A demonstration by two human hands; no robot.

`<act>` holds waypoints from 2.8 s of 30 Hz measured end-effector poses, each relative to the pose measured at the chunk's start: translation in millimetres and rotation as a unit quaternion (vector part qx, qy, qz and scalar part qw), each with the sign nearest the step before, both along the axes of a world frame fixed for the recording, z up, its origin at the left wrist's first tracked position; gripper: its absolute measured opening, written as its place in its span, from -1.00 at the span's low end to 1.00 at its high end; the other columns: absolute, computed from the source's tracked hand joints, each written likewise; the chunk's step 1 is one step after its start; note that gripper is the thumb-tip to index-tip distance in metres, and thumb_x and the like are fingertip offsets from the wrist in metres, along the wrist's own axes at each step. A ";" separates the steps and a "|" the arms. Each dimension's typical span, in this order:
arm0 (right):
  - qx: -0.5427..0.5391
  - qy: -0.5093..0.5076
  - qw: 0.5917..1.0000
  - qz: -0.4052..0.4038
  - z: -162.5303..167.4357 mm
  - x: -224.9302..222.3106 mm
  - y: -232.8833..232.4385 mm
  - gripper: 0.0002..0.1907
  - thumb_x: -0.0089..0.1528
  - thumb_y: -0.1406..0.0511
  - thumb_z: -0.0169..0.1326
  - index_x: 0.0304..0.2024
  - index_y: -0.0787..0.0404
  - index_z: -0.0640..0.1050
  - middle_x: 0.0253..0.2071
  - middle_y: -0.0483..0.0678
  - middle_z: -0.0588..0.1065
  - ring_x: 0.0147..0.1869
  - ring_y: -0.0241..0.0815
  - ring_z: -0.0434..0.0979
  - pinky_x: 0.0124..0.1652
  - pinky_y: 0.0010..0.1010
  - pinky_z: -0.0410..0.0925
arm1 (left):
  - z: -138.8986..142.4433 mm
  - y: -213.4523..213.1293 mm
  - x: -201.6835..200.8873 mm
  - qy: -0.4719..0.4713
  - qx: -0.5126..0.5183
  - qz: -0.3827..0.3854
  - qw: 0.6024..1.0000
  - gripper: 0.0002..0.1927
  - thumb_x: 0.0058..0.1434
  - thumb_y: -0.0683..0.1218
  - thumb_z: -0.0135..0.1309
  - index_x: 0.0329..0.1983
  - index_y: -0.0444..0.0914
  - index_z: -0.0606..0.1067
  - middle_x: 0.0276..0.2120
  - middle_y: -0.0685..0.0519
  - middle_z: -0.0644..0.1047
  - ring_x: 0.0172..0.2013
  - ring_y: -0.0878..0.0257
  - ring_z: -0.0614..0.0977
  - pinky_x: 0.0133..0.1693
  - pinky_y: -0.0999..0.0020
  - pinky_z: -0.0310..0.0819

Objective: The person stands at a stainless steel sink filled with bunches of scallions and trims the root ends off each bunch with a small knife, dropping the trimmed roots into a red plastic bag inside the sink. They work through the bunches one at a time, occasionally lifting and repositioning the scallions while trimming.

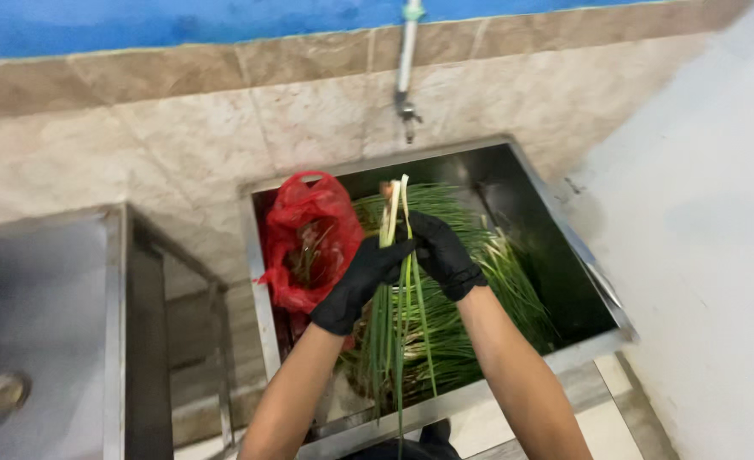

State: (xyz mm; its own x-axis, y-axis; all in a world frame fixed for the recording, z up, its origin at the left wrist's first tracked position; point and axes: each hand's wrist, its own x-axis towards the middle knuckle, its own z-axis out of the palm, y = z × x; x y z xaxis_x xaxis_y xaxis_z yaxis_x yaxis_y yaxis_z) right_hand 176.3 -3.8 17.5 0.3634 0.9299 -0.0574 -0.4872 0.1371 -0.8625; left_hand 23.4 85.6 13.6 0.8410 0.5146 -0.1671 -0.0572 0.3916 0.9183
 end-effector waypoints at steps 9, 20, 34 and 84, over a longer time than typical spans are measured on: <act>-0.096 0.159 0.941 0.284 -22.7 47.8 -9.5 -0.47 0.40 0.02 -0.14 0.14 0.31 0.52 0.03 0.14 0.57 0.07 0.04 0.60 0.07 -0.05 0.43 | -7.9 69.0 17.8 0.027 0.014 0.313 0.949 -0.80 0.19 0.00 0.28 -0.32 -0.24 0.70 -0.68 0.20 0.40 -0.73 0.43 0.30 -0.63 0.45 0.06; 0.017 -0.157 0.972 0.175 14.1 70.5 1.6 -0.66 0.33 0.33 0.10 0.14 0.32 0.56 -0.03 -0.03 0.59 -0.01 -0.24 0.59 0.02 -0.35 0.44 | 2.4 5.3 18.1 0.045 0.060 0.344 0.936 -0.81 0.16 -0.08 0.30 -0.44 -0.30 0.61 -0.57 0.13 0.59 -0.64 0.42 0.41 -0.58 0.46 0.16; 0.049 -0.341 0.939 0.001 31.3 14.6 80.4 -0.61 0.50 0.28 -0.10 -0.43 0.21 0.52 -0.49 -0.19 0.44 -0.36 -0.32 0.42 -0.25 -0.41 0.30 | -26.2 -26.0 -60.3 0.062 0.067 0.347 0.933 -0.84 0.12 -0.17 0.38 -0.41 -0.37 0.65 -0.49 0.04 0.63 -0.49 0.35 0.59 -0.38 0.38 0.46; -0.042 -0.292 0.953 0.061 -5.1 18.8 58.4 -0.92 0.27 0.38 0.16 -0.30 0.30 0.61 -0.38 -0.18 0.54 -0.27 -0.39 0.46 -0.21 -0.49 0.35 | -59.4 20.0 -26.6 -0.013 0.054 0.149 0.987 -0.44 0.41 0.06 0.06 0.36 -0.34 0.36 0.13 0.07 0.52 0.12 0.33 0.49 0.18 0.38 0.33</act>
